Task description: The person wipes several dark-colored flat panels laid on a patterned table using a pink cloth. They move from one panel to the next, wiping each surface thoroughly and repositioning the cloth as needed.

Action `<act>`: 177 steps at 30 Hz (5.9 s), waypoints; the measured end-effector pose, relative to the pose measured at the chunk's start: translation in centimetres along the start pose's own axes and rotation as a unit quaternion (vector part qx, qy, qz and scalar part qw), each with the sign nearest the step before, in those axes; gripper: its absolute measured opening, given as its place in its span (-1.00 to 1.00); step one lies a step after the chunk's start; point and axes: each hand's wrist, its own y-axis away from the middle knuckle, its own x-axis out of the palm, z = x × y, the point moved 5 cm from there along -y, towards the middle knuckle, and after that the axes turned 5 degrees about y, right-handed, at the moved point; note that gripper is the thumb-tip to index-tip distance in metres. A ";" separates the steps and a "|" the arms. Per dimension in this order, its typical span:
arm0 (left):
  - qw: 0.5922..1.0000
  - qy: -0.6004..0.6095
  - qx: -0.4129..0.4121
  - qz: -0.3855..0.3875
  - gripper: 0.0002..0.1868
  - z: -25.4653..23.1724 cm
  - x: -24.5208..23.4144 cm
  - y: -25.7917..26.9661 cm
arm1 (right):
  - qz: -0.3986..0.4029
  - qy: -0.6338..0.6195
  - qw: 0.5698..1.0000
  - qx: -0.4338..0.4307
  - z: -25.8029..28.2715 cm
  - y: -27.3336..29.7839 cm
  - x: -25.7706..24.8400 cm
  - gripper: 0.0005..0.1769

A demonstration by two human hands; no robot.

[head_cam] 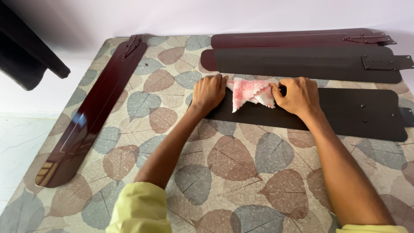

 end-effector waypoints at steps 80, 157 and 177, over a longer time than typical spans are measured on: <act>0.995 -0.066 0.052 -0.058 -0.55 0.4 0.7 0.8 | 0.034 -0.007 0.999 -0.021 -7.0 4.9 -1.2 -0.75; 0.988 0.011 0.153 0.034 -0.78 -12.1 9.3 -3.3 | -0.307 -0.075 0.942 0.117 -18.7 4.5 -13.9 -0.73; 0.987 0.020 0.155 0.044 -0.79 -12.1 9.7 -3.4 | 0.105 0.076 0.992 -0.001 -9.5 8.0 -6.0 -0.51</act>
